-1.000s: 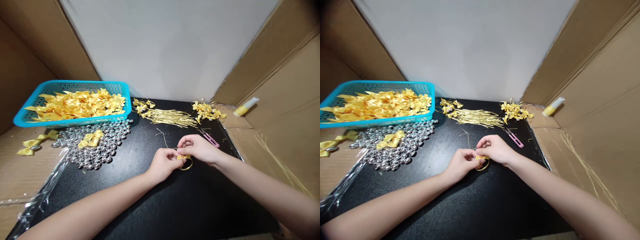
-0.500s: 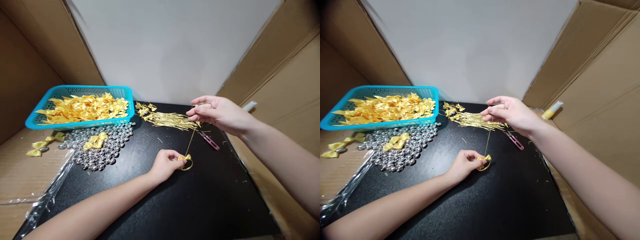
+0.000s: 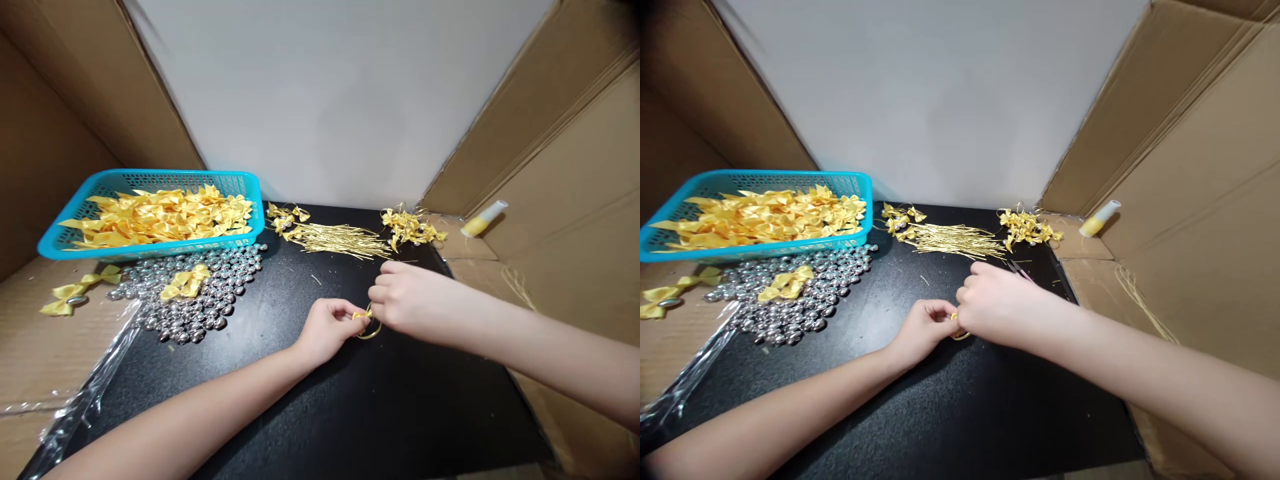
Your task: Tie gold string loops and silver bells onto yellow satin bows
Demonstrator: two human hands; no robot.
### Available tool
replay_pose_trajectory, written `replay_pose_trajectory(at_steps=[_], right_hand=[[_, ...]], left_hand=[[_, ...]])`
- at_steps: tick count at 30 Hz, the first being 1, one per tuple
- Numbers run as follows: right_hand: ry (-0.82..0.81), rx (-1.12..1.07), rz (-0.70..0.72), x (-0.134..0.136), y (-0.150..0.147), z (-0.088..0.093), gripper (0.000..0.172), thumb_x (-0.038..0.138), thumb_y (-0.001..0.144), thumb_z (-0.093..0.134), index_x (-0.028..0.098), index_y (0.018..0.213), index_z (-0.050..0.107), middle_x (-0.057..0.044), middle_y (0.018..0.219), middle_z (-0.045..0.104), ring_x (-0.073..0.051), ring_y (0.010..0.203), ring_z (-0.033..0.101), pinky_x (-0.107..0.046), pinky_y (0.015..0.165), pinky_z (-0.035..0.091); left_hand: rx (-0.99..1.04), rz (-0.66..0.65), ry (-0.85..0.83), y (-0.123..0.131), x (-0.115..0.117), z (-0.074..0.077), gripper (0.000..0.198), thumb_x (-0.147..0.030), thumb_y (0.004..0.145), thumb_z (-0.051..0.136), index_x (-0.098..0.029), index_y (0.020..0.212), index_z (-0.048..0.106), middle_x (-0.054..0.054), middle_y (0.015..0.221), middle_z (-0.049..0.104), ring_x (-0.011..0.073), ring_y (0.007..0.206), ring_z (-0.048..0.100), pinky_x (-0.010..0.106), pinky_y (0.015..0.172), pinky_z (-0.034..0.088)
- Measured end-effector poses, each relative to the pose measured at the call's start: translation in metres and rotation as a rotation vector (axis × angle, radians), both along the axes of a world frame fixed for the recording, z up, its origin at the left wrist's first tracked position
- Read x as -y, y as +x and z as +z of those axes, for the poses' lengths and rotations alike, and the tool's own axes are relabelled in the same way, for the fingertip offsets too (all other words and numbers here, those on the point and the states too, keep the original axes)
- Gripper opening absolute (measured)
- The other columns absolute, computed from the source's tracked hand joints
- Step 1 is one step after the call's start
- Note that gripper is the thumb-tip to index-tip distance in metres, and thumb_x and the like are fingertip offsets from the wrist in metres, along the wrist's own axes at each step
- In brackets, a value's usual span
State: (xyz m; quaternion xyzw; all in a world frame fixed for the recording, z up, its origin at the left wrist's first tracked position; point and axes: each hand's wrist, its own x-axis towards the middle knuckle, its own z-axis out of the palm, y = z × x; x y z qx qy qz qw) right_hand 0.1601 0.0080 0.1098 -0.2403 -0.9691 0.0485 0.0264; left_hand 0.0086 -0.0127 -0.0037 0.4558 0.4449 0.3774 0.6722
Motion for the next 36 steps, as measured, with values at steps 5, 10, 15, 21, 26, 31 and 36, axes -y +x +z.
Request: replay_pose_trajectory(at_steps=[5, 10, 15, 21, 26, 31, 36], right_hand=[[0.008, -0.107, 0.062, 0.009, 0.008, 0.004, 0.022, 0.007, 0.083, 0.058, 0.026, 0.080, 0.070, -0.004, 0.088, 0.072, -0.019, 0.085, 0.060, -0.034, 0.078, 0.043], [0.139, -0.699, -0.542, 0.023, 0.037, -0.027, 0.011, 0.018, 0.082, 0.060, 0.024, 0.086, 0.068, -0.005, 0.088, 0.069, -0.020, 0.081, 0.061, -0.037, 0.076, 0.048], [-0.569, -0.710, -0.917, 0.054, 0.025, -0.088, 0.019, 0.029, 0.076, 0.068, 0.016, 0.090, 0.067, 0.002, 0.060, 0.060, -0.011, 0.050, 0.051, -0.024, 0.048, 0.042], [-1.022, -0.926, -0.912, 0.056, -0.007, -0.099, 0.023, 0.038, 0.077, 0.068, 0.015, 0.074, 0.065, 0.002, 0.054, 0.060, -0.008, 0.041, 0.049, -0.021, 0.043, 0.041], [-1.172, -0.911, -0.833, 0.048, 0.012, -0.095, 0.031, 0.044, 0.075, 0.070, 0.014, 0.072, 0.068, -0.002, 0.058, 0.068, -0.012, 0.048, 0.062, -0.023, 0.050, 0.049], [-0.975, -1.000, -0.995, 0.041, 0.033, -0.095, 0.033, 0.048, 0.072, 0.073, 0.014, 0.073, 0.071, -0.009, 0.071, 0.075, -0.017, 0.067, 0.071, -0.025, 0.064, 0.055], [-0.947, -1.246, -1.118, 0.035, 0.042, -0.093, 0.042, 0.053, 0.063, 0.078, 0.015, 0.080, 0.073, -0.011, 0.083, 0.077, -0.022, 0.083, 0.073, -0.027, 0.073, 0.059]], left_hand=[[0.028, 0.023, 0.047, 0.000, 0.001, 0.001, 0.009, -0.018, 0.057, 0.073, -0.012, 0.054, 0.067, -0.002, 0.051, 0.062, 0.0091, 0.050, 0.051, 0.021, 0.053, 0.038], [0.075, 0.060, -0.056, 0.001, 0.001, 0.001, 0.020, -0.027, 0.057, 0.080, -0.012, 0.066, 0.072, 0.002, 0.060, 0.069, 0.0100, 0.053, 0.056, 0.022, 0.057, 0.044], [0.110, 0.080, -0.039, 0.000, 0.001, 0.003, 0.024, -0.032, 0.058, 0.082, -0.012, 0.067, 0.072, 0.003, 0.062, 0.069, 0.0098, 0.053, 0.056, 0.022, 0.055, 0.044], [0.123, 0.082, -0.043, -0.003, 0.001, 0.004, 0.020, -0.030, 0.060, 0.081, -0.013, 0.068, 0.072, 0.002, 0.062, 0.070, 0.0105, 0.054, 0.058, 0.022, 0.055, 0.046], [0.061, 0.232, -0.015, -0.007, -0.011, 0.004, 0.022, -0.030, 0.058, 0.082, -0.013, 0.067, 0.073, 0.001, 0.059, 0.067, 0.0082, 0.051, 0.052, 0.020, 0.050, 0.040], [0.084, 0.379, 0.005, -0.012, -0.024, 0.005, 0.020, -0.029, 0.057, 0.082, -0.013, 0.067, 0.074, 0.001, 0.061, 0.067, 0.0088, 0.054, 0.052, 0.020, 0.050, 0.039], [0.189, 0.433, -0.053, -0.017, -0.033, 0.005, 0.024, -0.026, 0.055, 0.084, -0.012, 0.071, 0.074, 0.000, 0.059, 0.065, 0.0069, 0.052, 0.051, 0.018, 0.049, 0.038]])
